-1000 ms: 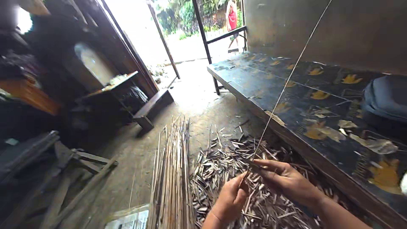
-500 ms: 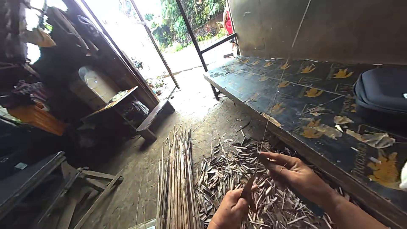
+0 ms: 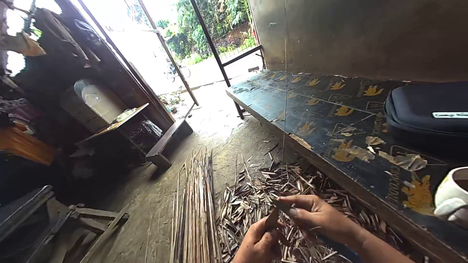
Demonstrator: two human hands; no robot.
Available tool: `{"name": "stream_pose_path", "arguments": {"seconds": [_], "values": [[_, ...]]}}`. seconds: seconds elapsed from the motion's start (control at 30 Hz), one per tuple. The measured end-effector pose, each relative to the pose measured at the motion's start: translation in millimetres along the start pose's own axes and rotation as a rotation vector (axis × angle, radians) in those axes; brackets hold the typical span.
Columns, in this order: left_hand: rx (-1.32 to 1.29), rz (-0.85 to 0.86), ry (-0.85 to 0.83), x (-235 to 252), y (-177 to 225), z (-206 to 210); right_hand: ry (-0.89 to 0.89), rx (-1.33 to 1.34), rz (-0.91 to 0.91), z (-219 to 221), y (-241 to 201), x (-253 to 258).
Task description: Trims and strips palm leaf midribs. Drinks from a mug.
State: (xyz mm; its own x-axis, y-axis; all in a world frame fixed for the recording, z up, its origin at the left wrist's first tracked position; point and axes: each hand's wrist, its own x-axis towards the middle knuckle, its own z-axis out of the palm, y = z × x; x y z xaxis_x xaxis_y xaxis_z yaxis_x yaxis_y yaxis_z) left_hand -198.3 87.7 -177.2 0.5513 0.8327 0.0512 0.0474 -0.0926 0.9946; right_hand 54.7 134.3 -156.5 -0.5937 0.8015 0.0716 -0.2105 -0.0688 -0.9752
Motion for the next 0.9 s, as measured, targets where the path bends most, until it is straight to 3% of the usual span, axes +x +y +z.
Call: {"name": "stream_pose_path", "arguments": {"seconds": [0.17,0.37,0.57,0.77,0.9], "values": [[0.013,-0.010,-0.070,-2.3,-3.9,-5.6,0.184,0.013,-0.096,-14.7,-17.4,-4.7],[-0.116,0.028,-0.105,-1.5,-6.5,-7.9,-0.038,-0.030,-0.025,-5.4,-5.7,-2.8],[-0.121,-0.023,-0.150,-6.1,-5.0,-6.6,0.202,0.060,-0.103,-17.1,-19.8,-5.2],[-0.168,-0.008,-0.084,-7.1,-5.5,-10.0,-0.098,-0.006,0.012,-3.6,-6.8,1.5],[-0.155,-0.019,-0.084,-8.5,-3.6,-10.5,-0.078,-0.043,-0.008,-3.7,-2.2,3.1]]}}
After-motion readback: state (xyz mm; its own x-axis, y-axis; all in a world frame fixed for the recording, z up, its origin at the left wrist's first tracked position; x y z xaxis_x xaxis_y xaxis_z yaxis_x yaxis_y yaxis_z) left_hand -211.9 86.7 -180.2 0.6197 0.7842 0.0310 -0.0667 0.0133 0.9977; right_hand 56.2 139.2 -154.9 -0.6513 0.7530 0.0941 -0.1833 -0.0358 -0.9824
